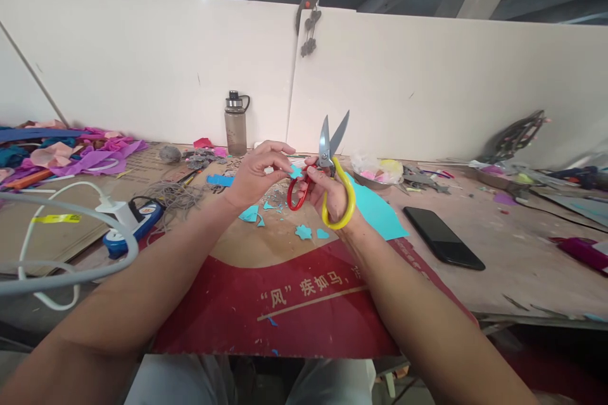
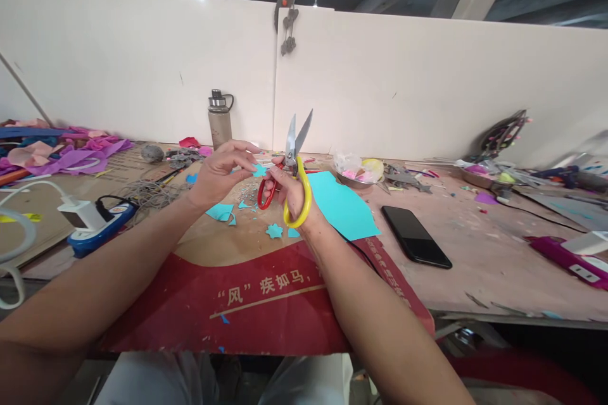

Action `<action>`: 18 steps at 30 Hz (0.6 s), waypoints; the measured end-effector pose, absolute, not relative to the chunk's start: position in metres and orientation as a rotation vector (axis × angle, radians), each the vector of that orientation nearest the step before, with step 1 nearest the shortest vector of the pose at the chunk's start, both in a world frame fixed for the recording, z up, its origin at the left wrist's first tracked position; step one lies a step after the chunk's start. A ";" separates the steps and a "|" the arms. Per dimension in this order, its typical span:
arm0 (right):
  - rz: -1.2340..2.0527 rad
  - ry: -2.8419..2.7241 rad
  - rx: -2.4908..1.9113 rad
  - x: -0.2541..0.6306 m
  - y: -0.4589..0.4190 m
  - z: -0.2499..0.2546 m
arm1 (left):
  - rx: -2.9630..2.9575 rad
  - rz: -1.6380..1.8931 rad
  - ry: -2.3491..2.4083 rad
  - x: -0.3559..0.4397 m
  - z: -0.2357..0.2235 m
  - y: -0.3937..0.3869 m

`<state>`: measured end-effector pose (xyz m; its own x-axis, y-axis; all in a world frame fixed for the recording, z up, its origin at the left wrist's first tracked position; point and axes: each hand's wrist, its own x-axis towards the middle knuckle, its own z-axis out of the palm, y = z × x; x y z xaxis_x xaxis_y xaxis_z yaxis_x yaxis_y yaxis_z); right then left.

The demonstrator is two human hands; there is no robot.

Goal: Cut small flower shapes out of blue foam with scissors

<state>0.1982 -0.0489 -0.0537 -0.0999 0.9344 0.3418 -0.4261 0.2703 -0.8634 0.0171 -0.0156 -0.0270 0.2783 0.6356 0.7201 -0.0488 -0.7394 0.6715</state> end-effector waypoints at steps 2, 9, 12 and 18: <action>1.244 -1.173 -0.599 0.197 -0.049 -0.055 | 2.010 1.476 0.571 0.018 -0.026 -0.019; 0.945 -1.253 -0.785 0.196 -0.047 -0.060 | 1.748 1.404 0.583 0.030 -0.037 -0.022; 0.808 -1.297 -0.825 0.197 -0.047 -0.060 | 1.649 1.192 0.572 0.036 -0.045 -0.021; 0.759 -1.465 -0.827 0.199 -0.056 -0.054 | 1.458 1.270 0.592 0.035 -0.037 -0.020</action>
<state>0.1993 -0.0564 -0.0535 -0.0162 0.8478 0.5300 0.0563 0.5300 -0.8461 0.0349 -0.0199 -0.0373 0.3103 0.8683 0.3871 -0.2620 -0.3133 0.9128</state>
